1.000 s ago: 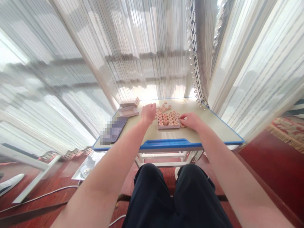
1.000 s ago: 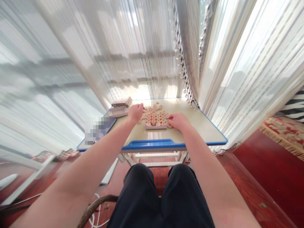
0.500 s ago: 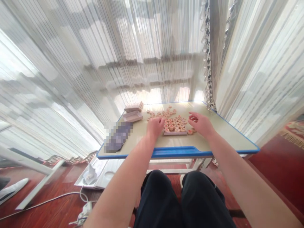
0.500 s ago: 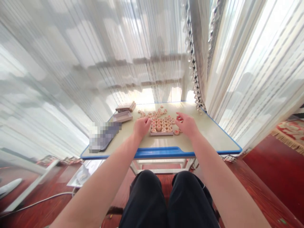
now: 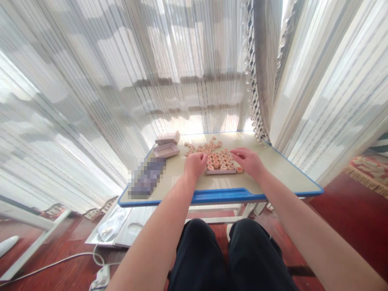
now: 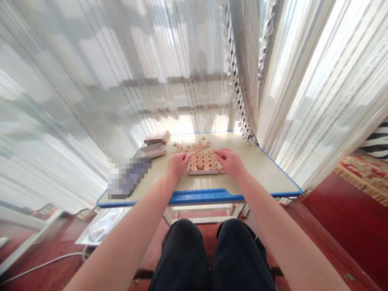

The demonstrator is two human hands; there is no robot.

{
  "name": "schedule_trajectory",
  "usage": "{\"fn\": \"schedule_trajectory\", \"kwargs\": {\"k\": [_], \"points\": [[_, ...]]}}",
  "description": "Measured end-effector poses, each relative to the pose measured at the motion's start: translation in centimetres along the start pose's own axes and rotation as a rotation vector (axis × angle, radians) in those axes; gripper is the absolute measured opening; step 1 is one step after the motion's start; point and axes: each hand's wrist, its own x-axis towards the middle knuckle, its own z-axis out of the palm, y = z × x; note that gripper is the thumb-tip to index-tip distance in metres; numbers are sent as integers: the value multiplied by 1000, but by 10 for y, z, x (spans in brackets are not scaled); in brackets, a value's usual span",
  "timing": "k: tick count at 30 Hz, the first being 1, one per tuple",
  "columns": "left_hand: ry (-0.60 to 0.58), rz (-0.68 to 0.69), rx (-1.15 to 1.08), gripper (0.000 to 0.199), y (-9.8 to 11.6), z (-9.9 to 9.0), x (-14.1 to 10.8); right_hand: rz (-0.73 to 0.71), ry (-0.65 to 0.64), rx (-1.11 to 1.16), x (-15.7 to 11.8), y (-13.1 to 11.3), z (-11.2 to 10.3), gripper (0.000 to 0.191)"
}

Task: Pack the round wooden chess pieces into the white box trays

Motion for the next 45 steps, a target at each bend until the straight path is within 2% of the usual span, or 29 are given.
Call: {"fn": "schedule_trajectory", "kwargs": {"k": [3,7,9,14,19,25,34,39,45], "points": [[-5,5,6,40,1,-1,0,19,-10,37,-1,-3,2,27],[-3,12,17,39,1,-2,-1,-45,-22,-5,-4,-12,5,33],[-10,19,23,39,1,-2,0,-108,-28,-54,-5,-18,7,33],[-25,53,45,39,1,-3,1,-354,-149,-171,-9,-32,16,12],[-31,61,68,38,2,-4,0,-468,-189,-248,-8,-34,23,14],[-26,71,78,40,3,-4,0,-471,-179,-303,-4,-31,27,16],[-28,82,60,39,4,-4,-1,-452,-201,-178,-4,-33,26,15],[-33,95,74,40,4,-3,-1,-374,-207,-165,-4,-33,26,26],[-45,99,106,40,6,-5,-1,-392,-237,-114,-3,-33,27,13]]}}
